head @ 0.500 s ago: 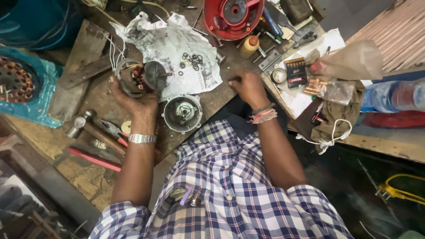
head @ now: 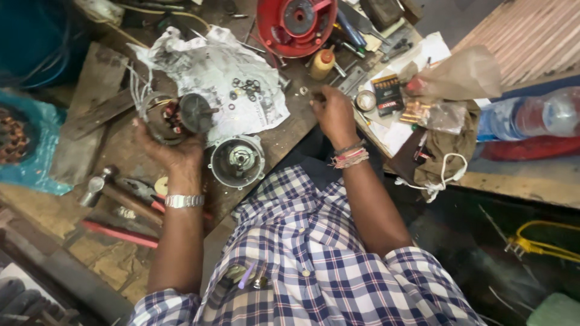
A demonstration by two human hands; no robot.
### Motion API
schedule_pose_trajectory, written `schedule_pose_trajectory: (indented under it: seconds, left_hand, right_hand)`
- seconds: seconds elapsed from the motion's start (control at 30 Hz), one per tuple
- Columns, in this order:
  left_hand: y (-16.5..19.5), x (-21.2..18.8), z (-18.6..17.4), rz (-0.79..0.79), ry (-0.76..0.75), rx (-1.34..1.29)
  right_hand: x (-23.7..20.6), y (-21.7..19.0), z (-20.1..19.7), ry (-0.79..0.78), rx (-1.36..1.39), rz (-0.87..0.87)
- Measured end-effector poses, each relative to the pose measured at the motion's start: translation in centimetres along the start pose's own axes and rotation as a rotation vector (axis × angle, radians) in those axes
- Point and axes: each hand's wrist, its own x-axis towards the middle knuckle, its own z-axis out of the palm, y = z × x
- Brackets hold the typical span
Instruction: The person assembles an electrical motor by inserting washers and a rotor into a motor housing, then uses a hammer to tap the components into place. The person repeatedly checks fitment and reassembles the motor with a red housing.
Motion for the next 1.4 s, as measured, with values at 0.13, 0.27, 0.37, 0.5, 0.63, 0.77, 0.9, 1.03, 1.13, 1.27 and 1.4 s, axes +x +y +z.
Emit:
schedule_pose_trajectory:
  seconds: [0.13, 0.27, 0.37, 0.5, 0.63, 0.77, 0.9, 1.03, 1.13, 1.27, 1.4]
  left_hand:
    - [-1.0, 0.1, 0.7, -0.014, -0.064, -0.008]
    - [-1.4, -0.9, -0.7, -0.010, -0.058, 0.023]
    - [-1.0, -1.7, -1.5, -0.015, -0.029, 0.017]
    - [-1.8, -0.9, -1.6, 0.023, -0.089, 0.015]
    - [-2.5, 0.1, -1.6, 0.045, -0.006, 0.037]
    - [-1.9, 0.6, -1.4, 0.051, -0.029, 0.043]
    - [0.8, 0.3, -1.0, 0.053, -0.073, 0.059]
    - [3.3, 0.1, -0.7, 0.041, -0.025, 0.057]
    - [3.8, 0.7, -0.8, 0.062, -0.046, 0.041]
    - [2.5, 1.7, -1.5, 0.061, -0.033, 0.022]
    - [1.7, 2.0, -1.8, 0.073, -0.062, -0.002]
  right_hand:
    - [0.1, 0.9, -0.5, 0.009, 0.034, 0.020]
    - [-0.5, 1.8, -2.3, 0.090, 0.062, 0.131]
    - [1.3, 3.0, -5.6, 0.289, -0.006, 0.034]
    - [7.9, 5.6, -9.0, 0.449, -0.310, -0.087]
    - [12.0, 7.1, -9.0, 0.421, -0.343, -0.171]
    - [13.3, 6.9, -7.9, 0.406, -0.347, -0.102]
    - [12.3, 5.5, -7.1, 0.517, -0.185, -0.013]
    - [2.9, 0.7, -6.2, 0.478, 0.023, 0.119]
    - [-3.5, -3.3, -3.6, 0.218, 0.048, 0.000]
    - [-5.6, -5.9, 1.4, 0.152, 0.006, -0.298]
    - [-5.1, -6.3, 5.4, -0.030, -0.042, -0.214]
